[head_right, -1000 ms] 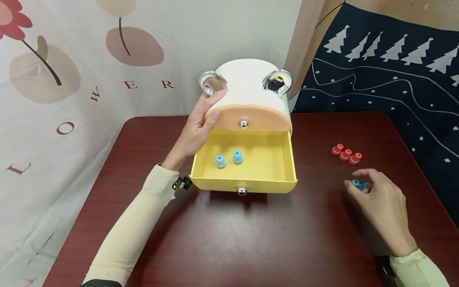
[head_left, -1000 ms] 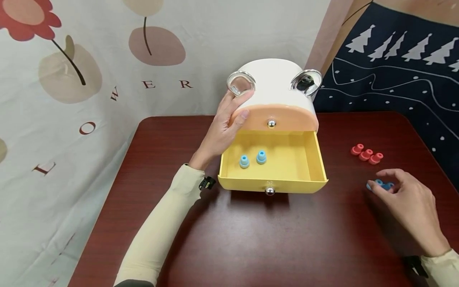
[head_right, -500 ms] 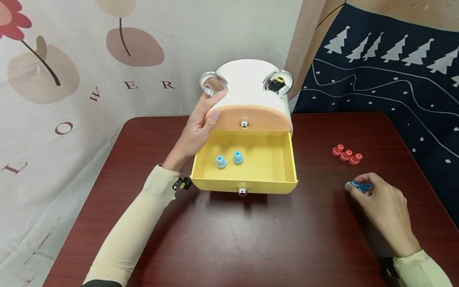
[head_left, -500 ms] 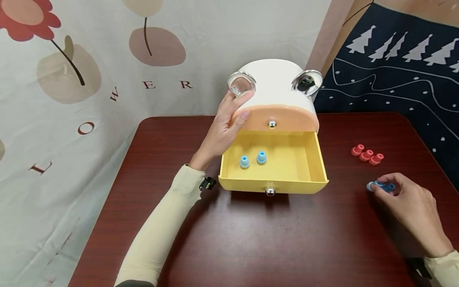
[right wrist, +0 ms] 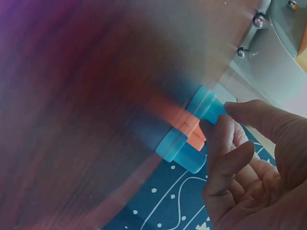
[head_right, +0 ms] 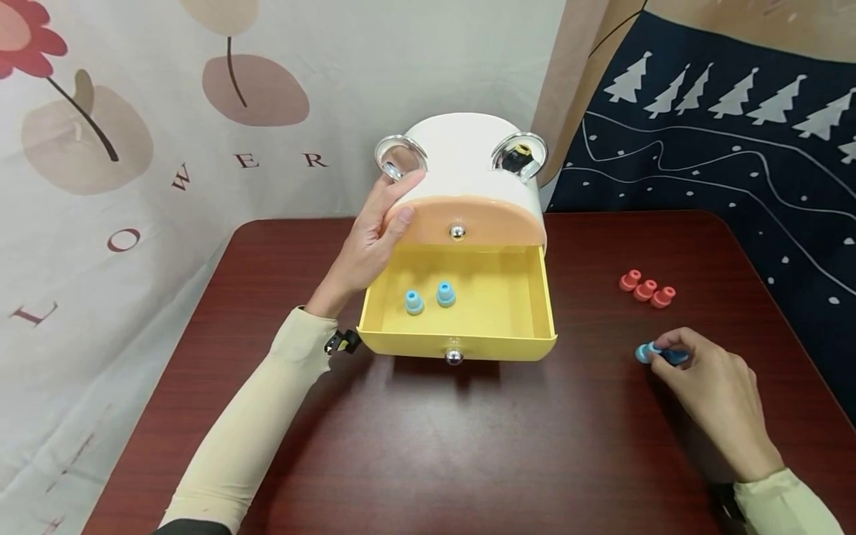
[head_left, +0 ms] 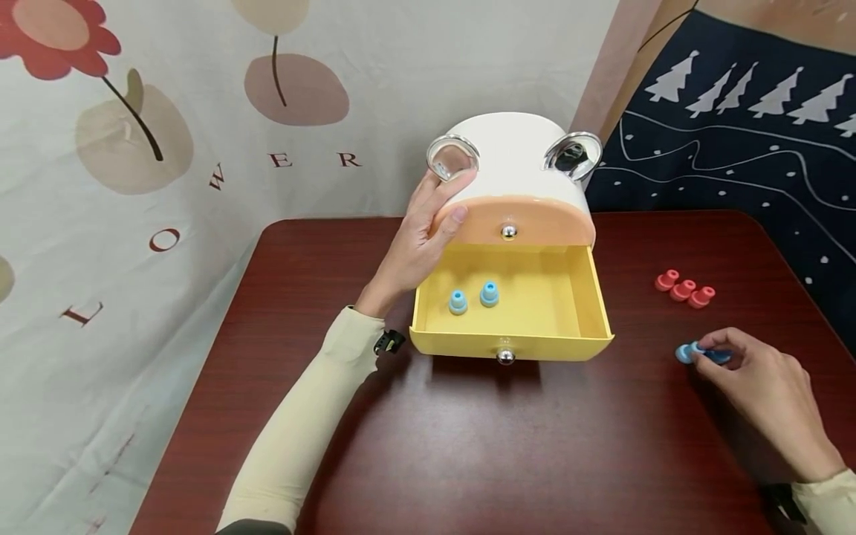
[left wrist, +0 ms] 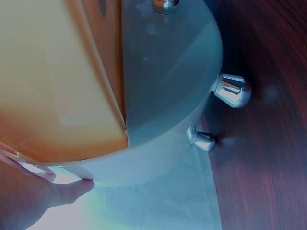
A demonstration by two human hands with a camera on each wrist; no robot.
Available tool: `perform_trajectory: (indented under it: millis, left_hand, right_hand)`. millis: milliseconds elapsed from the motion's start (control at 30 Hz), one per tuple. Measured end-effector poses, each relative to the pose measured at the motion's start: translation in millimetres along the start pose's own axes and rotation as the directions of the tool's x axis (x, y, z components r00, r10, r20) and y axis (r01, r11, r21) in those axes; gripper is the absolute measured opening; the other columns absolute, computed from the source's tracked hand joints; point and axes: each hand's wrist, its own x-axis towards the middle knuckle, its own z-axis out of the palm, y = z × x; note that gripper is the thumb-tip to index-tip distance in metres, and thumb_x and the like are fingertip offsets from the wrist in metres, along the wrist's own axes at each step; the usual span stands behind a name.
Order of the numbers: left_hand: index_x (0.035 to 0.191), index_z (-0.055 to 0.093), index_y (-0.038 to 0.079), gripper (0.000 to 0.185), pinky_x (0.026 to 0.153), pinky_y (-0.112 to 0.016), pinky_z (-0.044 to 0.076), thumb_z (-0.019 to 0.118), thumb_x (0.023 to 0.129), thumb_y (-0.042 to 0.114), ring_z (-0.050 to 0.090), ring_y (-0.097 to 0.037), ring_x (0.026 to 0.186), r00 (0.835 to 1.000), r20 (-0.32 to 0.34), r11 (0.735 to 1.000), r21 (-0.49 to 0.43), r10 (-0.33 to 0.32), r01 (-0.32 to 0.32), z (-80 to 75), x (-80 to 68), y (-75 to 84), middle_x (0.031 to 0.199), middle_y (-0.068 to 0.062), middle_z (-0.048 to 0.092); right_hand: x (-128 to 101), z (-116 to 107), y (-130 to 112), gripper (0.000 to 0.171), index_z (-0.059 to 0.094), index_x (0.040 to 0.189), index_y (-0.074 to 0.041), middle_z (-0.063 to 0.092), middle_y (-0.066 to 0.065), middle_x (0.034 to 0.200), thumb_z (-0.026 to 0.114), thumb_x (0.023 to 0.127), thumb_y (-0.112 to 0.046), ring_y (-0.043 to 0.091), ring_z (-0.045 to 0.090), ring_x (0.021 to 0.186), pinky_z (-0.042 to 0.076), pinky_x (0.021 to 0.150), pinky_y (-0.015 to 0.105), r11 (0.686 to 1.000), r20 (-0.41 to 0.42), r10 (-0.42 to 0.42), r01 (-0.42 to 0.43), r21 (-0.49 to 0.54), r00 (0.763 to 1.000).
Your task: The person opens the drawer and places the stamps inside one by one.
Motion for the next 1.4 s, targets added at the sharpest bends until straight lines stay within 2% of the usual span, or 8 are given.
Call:
perform_trajectory:
  millis: [167,400,600,833,1133,1400]
  left_hand:
    - [0.158,0.057,0.010,0.046,0.130,-0.041,0.014,0.058,0.112,0.012,0.017,-0.017,0.163,1.000,0.006,1.000,0.001,-0.004,0.004,-1.0,-0.9,-0.7,0.171,-0.006,0.041]
    - [0.159,0.057,0.011,0.046,0.131,-0.040,0.011,0.058,0.113,0.014,0.014,-0.016,0.164,1.000,0.014,1.000,0.002,-0.020,0.020,-2.2,-0.4,1.9,0.170,-0.004,0.043]
    - [0.159,0.057,0.013,0.046,0.131,-0.039,0.011,0.059,0.113,0.017,0.015,-0.016,0.163,1.000,0.009,1.000,0.015,-0.021,0.020,-1.3,-0.8,1.3,0.169,-0.002,0.042]
    - [0.159,0.057,0.014,0.046,0.131,-0.039,0.011,0.059,0.113,0.020,0.013,-0.014,0.164,0.999,0.009,0.999,0.019,-0.031,0.031,-0.7,-1.2,0.3,0.168,0.001,0.045]
    - [0.159,0.057,0.014,0.047,0.131,-0.039,0.010,0.059,0.113,0.021,0.011,-0.016,0.164,0.999,0.014,0.998,0.022,-0.052,0.051,-2.0,-1.7,2.4,0.171,0.000,0.041]
    - [0.159,0.057,0.013,0.046,0.131,-0.039,0.011,0.059,0.113,0.018,0.013,-0.017,0.164,0.999,0.002,0.999,0.015,-0.047,0.047,-2.2,-2.4,1.8,0.171,0.000,0.040]
  right_hand:
    - [-2.8,-0.7,-4.4,0.020,0.077,0.104,-0.015,0.074,0.002,0.076,0.090,0.090,-0.022,0.002,0.055,0.060,0.039,0.053,0.032,0.999,-0.068,-0.040,0.041,0.011,0.997]
    - [-3.4,-5.1,-10.8,0.019,0.078,0.100,-0.017,0.073,0.003,0.073,0.090,0.087,-0.023,-0.003,0.053,0.059,0.037,0.050,0.030,0.998,-0.137,-0.059,0.061,0.014,0.989]
    - [-5.1,-8.7,-16.9,0.020,0.077,0.102,-0.014,0.063,-0.003,0.065,0.088,0.087,-0.020,0.001,0.049,0.056,0.035,0.049,0.028,0.997,-0.161,-0.064,0.070,0.032,0.985]
    - [-5.9,-17.6,-31.7,0.023,0.077,0.102,-0.010,0.055,-0.003,0.064,0.091,0.084,-0.013,-0.003,0.040,0.057,0.028,0.051,0.023,0.994,-0.225,-0.076,0.093,0.064,0.971]
    - [-3.4,-26.0,-48.1,0.025,0.078,0.101,-0.014,0.056,-0.007,0.065,0.095,0.083,-0.018,-0.005,0.041,0.064,0.028,0.055,0.023,0.987,-0.251,-0.034,0.072,0.144,0.967]
    - [2.1,-35.5,-73.3,0.024,0.077,0.099,-0.015,0.056,-0.005,0.067,0.095,0.083,-0.016,-0.002,0.043,0.068,0.028,0.056,0.021,0.975,-0.265,-0.050,0.104,0.194,0.963]
